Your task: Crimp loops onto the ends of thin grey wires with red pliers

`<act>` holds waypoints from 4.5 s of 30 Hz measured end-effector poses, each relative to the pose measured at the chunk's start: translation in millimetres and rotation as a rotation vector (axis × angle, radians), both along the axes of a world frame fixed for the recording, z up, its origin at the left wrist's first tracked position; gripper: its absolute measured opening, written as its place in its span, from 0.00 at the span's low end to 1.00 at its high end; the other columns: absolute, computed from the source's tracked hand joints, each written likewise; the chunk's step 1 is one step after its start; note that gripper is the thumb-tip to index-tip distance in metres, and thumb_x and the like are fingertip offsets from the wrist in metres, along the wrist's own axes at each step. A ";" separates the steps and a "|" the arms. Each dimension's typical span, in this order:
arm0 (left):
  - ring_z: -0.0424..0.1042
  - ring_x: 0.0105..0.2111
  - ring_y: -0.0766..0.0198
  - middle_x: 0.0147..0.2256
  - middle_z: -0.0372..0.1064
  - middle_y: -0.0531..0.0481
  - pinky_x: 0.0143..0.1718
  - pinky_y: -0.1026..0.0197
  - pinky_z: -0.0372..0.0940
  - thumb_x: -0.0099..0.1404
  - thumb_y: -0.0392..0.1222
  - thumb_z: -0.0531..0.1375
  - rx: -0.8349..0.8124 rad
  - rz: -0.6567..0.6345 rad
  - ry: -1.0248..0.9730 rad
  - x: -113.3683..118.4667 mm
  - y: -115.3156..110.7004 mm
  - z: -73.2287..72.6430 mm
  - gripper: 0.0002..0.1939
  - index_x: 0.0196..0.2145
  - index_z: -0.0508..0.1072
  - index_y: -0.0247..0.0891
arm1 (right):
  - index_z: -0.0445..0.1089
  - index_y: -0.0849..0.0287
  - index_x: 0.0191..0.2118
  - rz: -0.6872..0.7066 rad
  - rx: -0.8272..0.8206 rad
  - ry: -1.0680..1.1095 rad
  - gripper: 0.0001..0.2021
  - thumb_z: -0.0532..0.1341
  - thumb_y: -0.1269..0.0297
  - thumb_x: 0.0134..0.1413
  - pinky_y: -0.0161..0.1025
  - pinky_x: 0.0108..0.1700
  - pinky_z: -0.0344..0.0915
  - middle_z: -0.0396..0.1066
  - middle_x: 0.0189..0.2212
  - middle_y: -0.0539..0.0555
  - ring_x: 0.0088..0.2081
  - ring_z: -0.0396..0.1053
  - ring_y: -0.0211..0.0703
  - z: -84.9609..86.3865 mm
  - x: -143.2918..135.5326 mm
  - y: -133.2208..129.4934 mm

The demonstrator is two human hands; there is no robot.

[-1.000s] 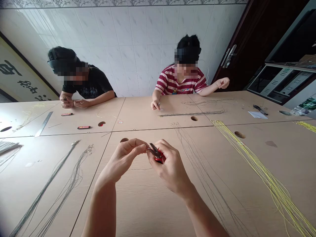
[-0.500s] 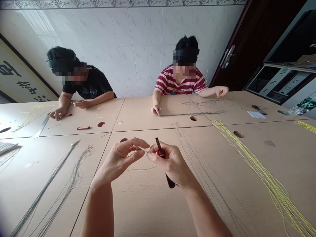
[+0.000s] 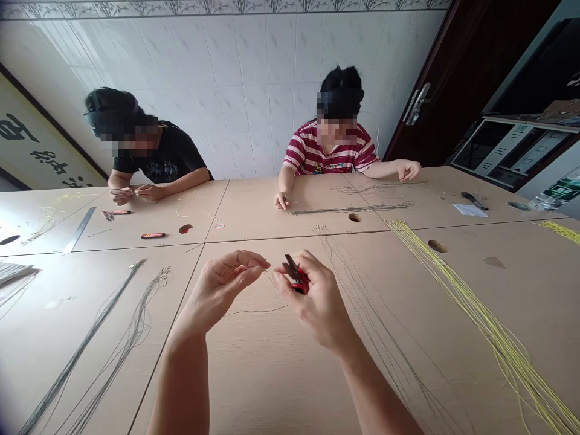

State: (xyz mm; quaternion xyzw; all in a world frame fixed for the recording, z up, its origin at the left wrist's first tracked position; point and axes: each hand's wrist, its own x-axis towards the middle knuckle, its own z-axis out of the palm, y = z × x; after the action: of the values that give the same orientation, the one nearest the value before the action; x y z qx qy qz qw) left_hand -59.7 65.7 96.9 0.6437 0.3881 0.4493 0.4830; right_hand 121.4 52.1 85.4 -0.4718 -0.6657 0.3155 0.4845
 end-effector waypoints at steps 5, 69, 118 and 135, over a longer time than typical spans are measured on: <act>0.71 0.42 0.62 0.40 0.73 0.46 0.48 0.57 0.63 0.68 0.43 0.59 -0.005 -0.027 -0.045 1.5 0.4 -0.2 0.08 0.33 0.72 0.37 | 0.67 0.55 0.32 -0.023 0.150 -0.073 0.05 0.60 0.65 0.60 0.32 0.30 0.61 0.65 0.31 0.49 0.28 0.61 0.34 0.3 -7.4 -3.0; 0.67 0.41 0.63 0.40 0.70 0.49 0.45 0.60 0.61 0.66 0.42 0.60 -0.172 -0.141 -0.080 -5.6 -0.9 2.0 0.08 0.31 0.72 0.37 | 0.66 0.55 0.32 0.144 0.230 -0.133 0.06 0.60 0.69 0.61 0.32 0.32 0.60 0.65 0.31 0.48 0.29 0.62 0.32 1.0 1.7 1.7; 0.66 0.42 0.62 0.45 0.65 0.46 0.45 0.57 0.62 0.68 0.45 0.57 0.002 -0.034 0.033 -0.5 -0.8 -0.1 0.12 0.29 0.67 0.37 | 0.68 0.54 0.33 0.033 0.178 -0.091 0.03 0.61 0.65 0.60 0.32 0.30 0.62 0.67 0.33 0.48 0.27 0.61 0.32 2.5 -3.6 -2.7; 0.68 0.40 0.61 0.40 0.69 0.48 0.40 0.55 0.65 0.66 0.31 0.58 0.753 0.481 0.329 17.6 7.6 -12.4 0.06 0.32 0.68 0.40 | 0.73 0.54 0.36 -0.025 0.048 0.063 0.06 0.60 0.60 0.60 0.34 0.27 0.62 0.68 0.36 0.51 0.26 0.61 0.34 -0.6 -12.0 -7.9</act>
State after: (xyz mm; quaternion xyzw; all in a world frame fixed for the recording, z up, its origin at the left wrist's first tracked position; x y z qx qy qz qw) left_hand -42.1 73.3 84.6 0.7283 0.4075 0.5501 0.0305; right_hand 109.4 44.2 84.8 -0.4584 -0.6513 0.3081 0.5203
